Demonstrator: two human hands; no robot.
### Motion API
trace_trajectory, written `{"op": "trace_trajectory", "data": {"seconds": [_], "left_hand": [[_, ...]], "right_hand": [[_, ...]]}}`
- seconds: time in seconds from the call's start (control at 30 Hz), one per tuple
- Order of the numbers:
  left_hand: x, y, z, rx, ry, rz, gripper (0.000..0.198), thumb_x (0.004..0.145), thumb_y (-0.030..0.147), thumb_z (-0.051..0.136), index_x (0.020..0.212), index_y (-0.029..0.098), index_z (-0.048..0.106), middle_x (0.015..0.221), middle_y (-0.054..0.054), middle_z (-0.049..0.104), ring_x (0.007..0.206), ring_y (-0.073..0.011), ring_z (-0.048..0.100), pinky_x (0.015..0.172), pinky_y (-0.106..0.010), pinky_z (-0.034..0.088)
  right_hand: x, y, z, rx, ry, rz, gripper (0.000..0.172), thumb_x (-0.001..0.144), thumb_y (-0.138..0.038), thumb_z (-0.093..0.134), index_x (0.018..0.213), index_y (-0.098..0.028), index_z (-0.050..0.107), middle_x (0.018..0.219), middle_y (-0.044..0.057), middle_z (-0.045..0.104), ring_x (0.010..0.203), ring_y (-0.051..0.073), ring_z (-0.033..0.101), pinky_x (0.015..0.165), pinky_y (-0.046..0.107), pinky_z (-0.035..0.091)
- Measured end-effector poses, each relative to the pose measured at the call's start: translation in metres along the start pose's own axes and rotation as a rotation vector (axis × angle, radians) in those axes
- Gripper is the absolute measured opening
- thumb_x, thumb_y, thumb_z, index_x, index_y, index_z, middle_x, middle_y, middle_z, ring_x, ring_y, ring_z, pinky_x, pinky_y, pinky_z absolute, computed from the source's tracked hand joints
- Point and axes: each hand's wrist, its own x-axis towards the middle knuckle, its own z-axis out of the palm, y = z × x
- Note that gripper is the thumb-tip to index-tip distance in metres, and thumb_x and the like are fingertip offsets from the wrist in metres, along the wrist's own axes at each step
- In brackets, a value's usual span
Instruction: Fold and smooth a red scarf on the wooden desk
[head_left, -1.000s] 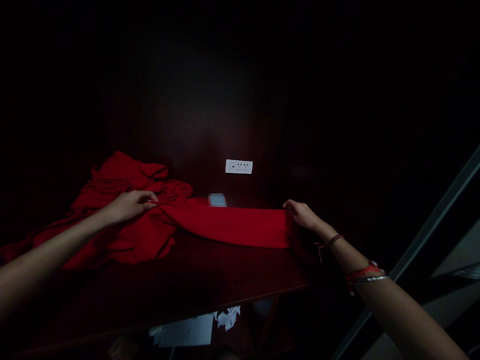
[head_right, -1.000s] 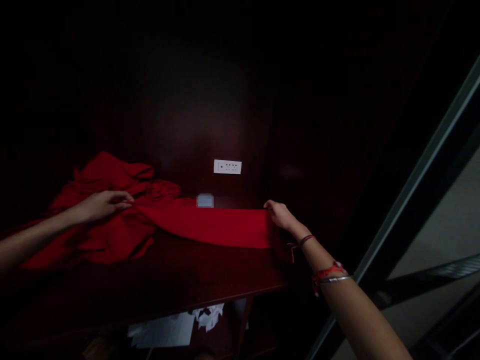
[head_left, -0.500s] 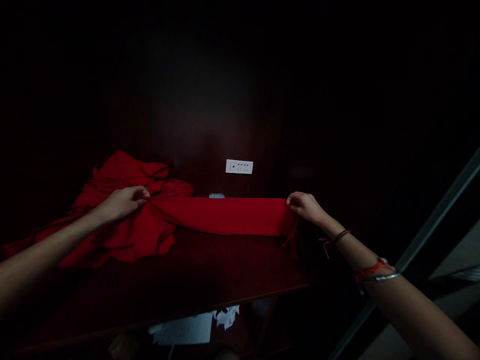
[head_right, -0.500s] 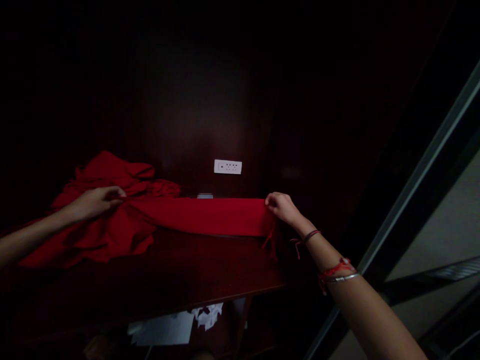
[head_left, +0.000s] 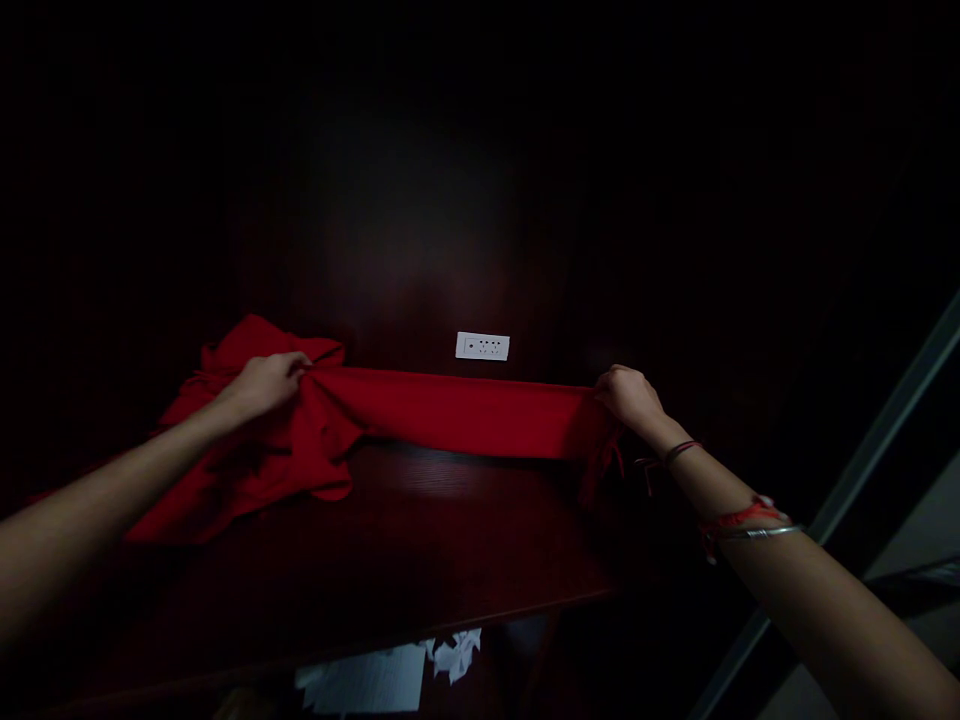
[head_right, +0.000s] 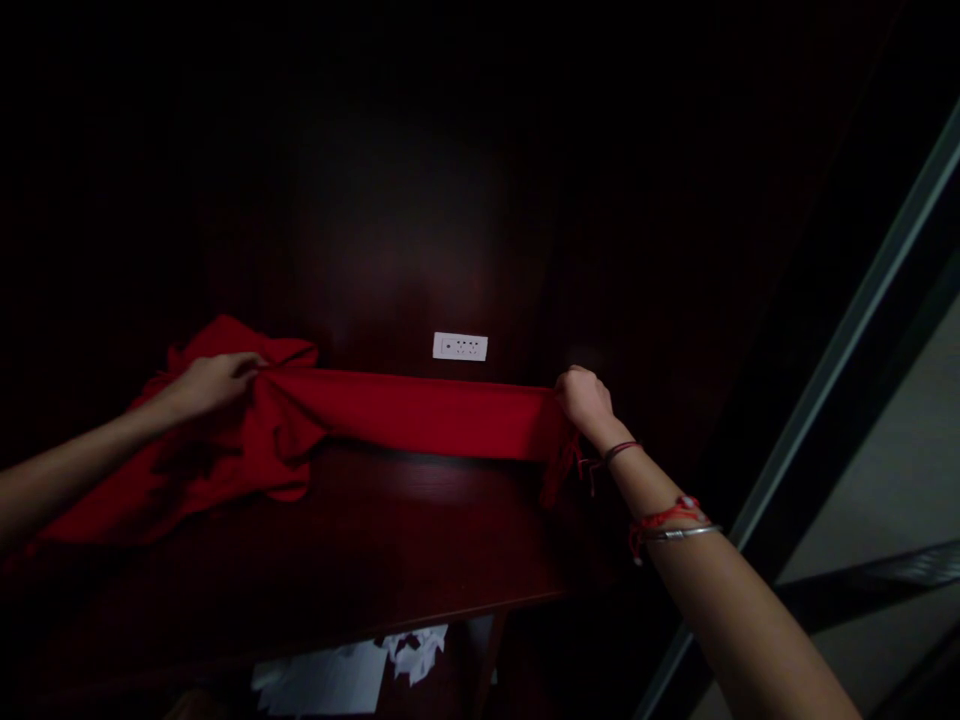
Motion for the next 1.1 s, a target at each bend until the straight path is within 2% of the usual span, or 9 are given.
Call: {"op": "trace_trajectory", "data": {"seconds": [0.07,0.17,0.3,0.4,0.63,0.73,0.87,0.93,1.1], "left_hand": [[-0.002,0.011,-0.002,-0.199,-0.048,-0.015,0.029,0.075,0.016,0.025,0.092,0.009,0.047,0.088,-0.005,0.056,0.078,-0.0138,0.05,0.067,-0.022,0.037],[-0.022,0.028,0.006,-0.422,-0.221,0.116,0.024,0.077,0.019,0.022,0.09,0.014,0.042,0.086,-0.002,0.055,0.076,-0.01,0.049,0.066,-0.017,0.037],[-0.052,0.038,0.007,-0.503,-0.394,0.284,0.026,0.078,0.036,0.034,0.095,0.018,0.041,0.095,0.001,0.052,0.086,-0.0116,0.046,0.075,-0.019,0.035],[-0.057,0.032,-0.002,-0.471,-0.459,0.328,0.031,0.072,0.038,0.048,0.095,0.018,0.044,0.096,0.002,0.053,0.085,-0.0127,0.046,0.076,-0.019,0.033],[-0.022,0.011,-0.009,-0.046,-0.216,0.248,0.023,0.079,0.032,0.039,0.082,0.013,0.051,0.079,-0.003,0.056,0.073,-0.0136,0.049,0.068,-0.021,0.034],[-0.004,0.013,-0.015,0.13,-0.044,0.175,0.024,0.08,0.022,0.034,0.093,0.009,0.048,0.089,-0.008,0.055,0.079,-0.0167,0.049,0.07,-0.024,0.035],[-0.002,0.01,-0.017,0.164,0.145,0.197,0.036,0.073,0.009,0.034,0.107,0.007,0.042,0.104,-0.009,0.049,0.091,-0.0176,0.046,0.079,-0.027,0.032],[-0.016,0.005,-0.005,0.111,0.074,0.287,0.041,0.069,0.005,0.034,0.109,0.011,0.044,0.109,-0.006,0.048,0.095,-0.0165,0.045,0.082,-0.026,0.031],[-0.079,0.006,0.036,0.004,-0.311,0.548,0.045,0.068,0.001,0.031,0.103,0.02,0.05,0.105,0.0,0.053,0.09,-0.0133,0.05,0.079,-0.023,0.033]], "right_hand": [[0.004,0.005,0.0,0.026,-0.066,0.066,0.022,0.065,-0.014,0.047,0.078,-0.016,0.064,0.079,0.008,0.061,0.07,0.015,0.056,0.055,0.019,0.037],[0.006,0.011,0.009,0.062,-0.194,0.106,0.021,0.06,-0.011,0.05,0.074,-0.015,0.066,0.068,0.007,0.062,0.065,0.014,0.057,0.051,0.018,0.038],[0.001,0.018,0.02,0.113,-0.235,0.163,0.015,0.057,-0.01,0.053,0.063,-0.013,0.066,0.057,0.005,0.06,0.057,0.014,0.057,0.044,0.017,0.036],[0.0,0.024,0.02,0.115,-0.23,0.221,0.011,0.057,-0.009,0.053,0.058,-0.009,0.065,0.051,0.006,0.058,0.051,0.014,0.055,0.042,0.018,0.037],[0.013,0.01,0.025,0.108,-0.333,0.278,0.013,0.059,-0.011,0.054,0.064,-0.006,0.064,0.061,0.012,0.061,0.06,0.018,0.057,0.047,0.021,0.04],[0.02,-0.005,0.027,0.096,-0.182,0.286,0.019,0.063,-0.01,0.048,0.071,-0.005,0.064,0.067,0.014,0.061,0.065,0.02,0.058,0.052,0.022,0.04],[0.011,-0.011,0.033,0.14,0.164,0.196,0.024,0.068,-0.01,0.04,0.077,-0.007,0.062,0.08,0.015,0.059,0.07,0.018,0.056,0.059,0.022,0.039],[-0.007,-0.008,0.046,0.15,0.22,0.155,0.024,0.07,-0.01,0.039,0.079,-0.008,0.061,0.084,0.014,0.058,0.07,0.017,0.056,0.059,0.021,0.039],[-0.071,-0.002,0.097,0.127,-0.042,0.191,0.023,0.068,-0.005,0.039,0.076,-0.008,0.061,0.08,0.013,0.056,0.069,0.015,0.056,0.058,0.02,0.038]]}}
